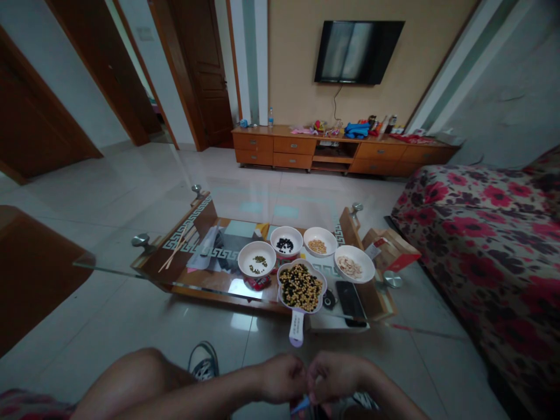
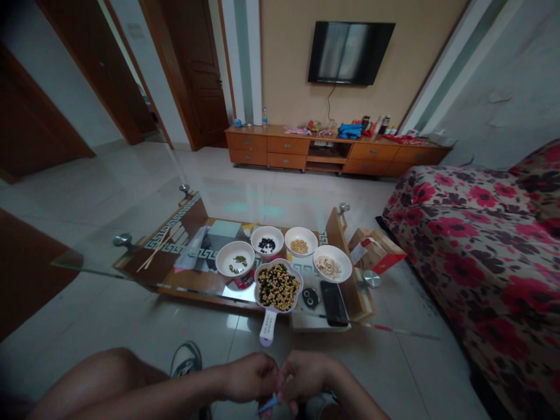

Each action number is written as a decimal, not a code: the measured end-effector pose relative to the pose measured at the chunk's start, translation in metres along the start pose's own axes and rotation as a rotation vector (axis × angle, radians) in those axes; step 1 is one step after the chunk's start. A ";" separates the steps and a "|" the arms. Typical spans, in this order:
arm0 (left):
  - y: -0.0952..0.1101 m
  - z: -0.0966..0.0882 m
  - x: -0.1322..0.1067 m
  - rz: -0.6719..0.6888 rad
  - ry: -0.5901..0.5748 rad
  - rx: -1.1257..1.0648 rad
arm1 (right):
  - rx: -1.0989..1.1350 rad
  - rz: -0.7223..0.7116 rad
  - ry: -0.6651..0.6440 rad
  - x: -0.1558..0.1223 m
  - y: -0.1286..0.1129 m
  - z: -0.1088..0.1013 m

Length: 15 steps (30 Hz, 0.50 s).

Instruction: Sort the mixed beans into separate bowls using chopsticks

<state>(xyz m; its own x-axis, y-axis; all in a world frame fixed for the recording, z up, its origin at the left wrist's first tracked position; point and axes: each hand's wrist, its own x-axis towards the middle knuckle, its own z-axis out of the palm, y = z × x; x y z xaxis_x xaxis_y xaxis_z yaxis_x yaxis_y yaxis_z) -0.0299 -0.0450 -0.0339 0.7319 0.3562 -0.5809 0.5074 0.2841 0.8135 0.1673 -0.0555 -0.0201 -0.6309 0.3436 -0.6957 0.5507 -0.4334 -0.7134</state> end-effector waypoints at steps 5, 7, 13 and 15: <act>0.003 -0.007 0.003 -0.043 -0.023 0.021 | 0.124 -0.003 0.064 0.007 0.014 -0.003; 0.004 -0.007 0.004 -0.061 -0.062 0.006 | 0.141 0.020 0.090 0.011 0.018 -0.005; -0.003 -0.006 0.008 -0.108 -0.049 0.144 | 0.241 0.141 0.252 0.010 0.044 -0.019; -0.005 -0.007 0.008 -0.113 -0.051 0.202 | 0.277 0.211 0.426 0.004 0.059 -0.030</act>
<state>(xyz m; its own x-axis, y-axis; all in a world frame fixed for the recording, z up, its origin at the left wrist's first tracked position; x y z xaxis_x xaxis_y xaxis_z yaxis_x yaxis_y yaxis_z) -0.0301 -0.0378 -0.0430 0.6849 0.2857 -0.6703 0.6641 0.1339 0.7356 0.2142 -0.0546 -0.0673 -0.2135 0.5071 -0.8350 0.4403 -0.7131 -0.5456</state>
